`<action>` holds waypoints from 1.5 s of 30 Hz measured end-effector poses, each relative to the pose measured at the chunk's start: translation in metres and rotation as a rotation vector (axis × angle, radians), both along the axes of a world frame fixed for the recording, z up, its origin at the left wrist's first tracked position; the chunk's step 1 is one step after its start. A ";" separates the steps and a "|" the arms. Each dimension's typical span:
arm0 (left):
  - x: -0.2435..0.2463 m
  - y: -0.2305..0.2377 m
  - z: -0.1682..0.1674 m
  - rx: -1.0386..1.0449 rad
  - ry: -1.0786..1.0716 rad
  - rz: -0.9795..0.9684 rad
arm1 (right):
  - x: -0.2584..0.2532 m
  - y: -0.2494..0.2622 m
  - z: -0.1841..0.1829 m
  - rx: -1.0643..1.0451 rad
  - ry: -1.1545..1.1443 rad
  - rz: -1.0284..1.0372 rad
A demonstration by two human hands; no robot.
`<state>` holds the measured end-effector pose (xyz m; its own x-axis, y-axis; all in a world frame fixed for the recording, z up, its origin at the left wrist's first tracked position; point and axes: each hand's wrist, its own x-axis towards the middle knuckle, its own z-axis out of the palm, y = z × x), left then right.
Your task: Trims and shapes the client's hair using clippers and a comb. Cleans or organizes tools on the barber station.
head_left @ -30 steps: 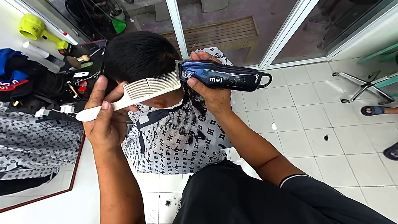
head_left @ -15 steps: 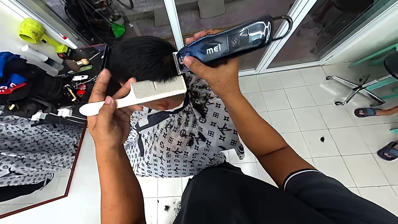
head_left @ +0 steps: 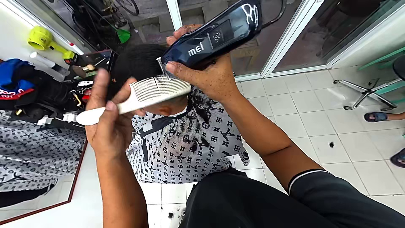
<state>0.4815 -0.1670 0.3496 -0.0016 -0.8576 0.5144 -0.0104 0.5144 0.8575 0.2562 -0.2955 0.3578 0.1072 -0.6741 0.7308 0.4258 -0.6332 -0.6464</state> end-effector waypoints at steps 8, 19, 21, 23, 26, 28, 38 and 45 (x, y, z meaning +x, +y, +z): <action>-0.018 -0.011 0.004 0.082 0.071 0.140 | -0.023 -0.037 -0.031 0.204 -0.019 -0.098; 0.007 0.005 -0.008 0.121 0.104 0.039 | -0.013 -0.026 0.002 0.056 0.052 -0.087; 0.008 0.001 -0.009 0.163 0.167 0.046 | -0.016 -0.035 0.000 0.063 0.078 -0.117; 0.004 -0.011 -0.006 0.128 0.194 0.083 | -0.014 -0.041 -0.002 0.067 0.089 -0.118; -0.002 -0.028 0.000 0.028 0.215 0.097 | -0.011 -0.048 0.000 0.079 0.107 -0.129; -0.002 -0.032 0.003 -0.005 0.208 0.101 | -0.010 -0.051 0.003 0.109 0.121 -0.142; -0.005 -0.015 0.014 -0.019 0.145 0.013 | 0.009 -0.028 0.028 0.015 0.088 -0.049; -0.021 -0.015 0.016 0.169 0.102 0.141 | -0.019 -0.055 -0.011 0.189 0.039 -0.088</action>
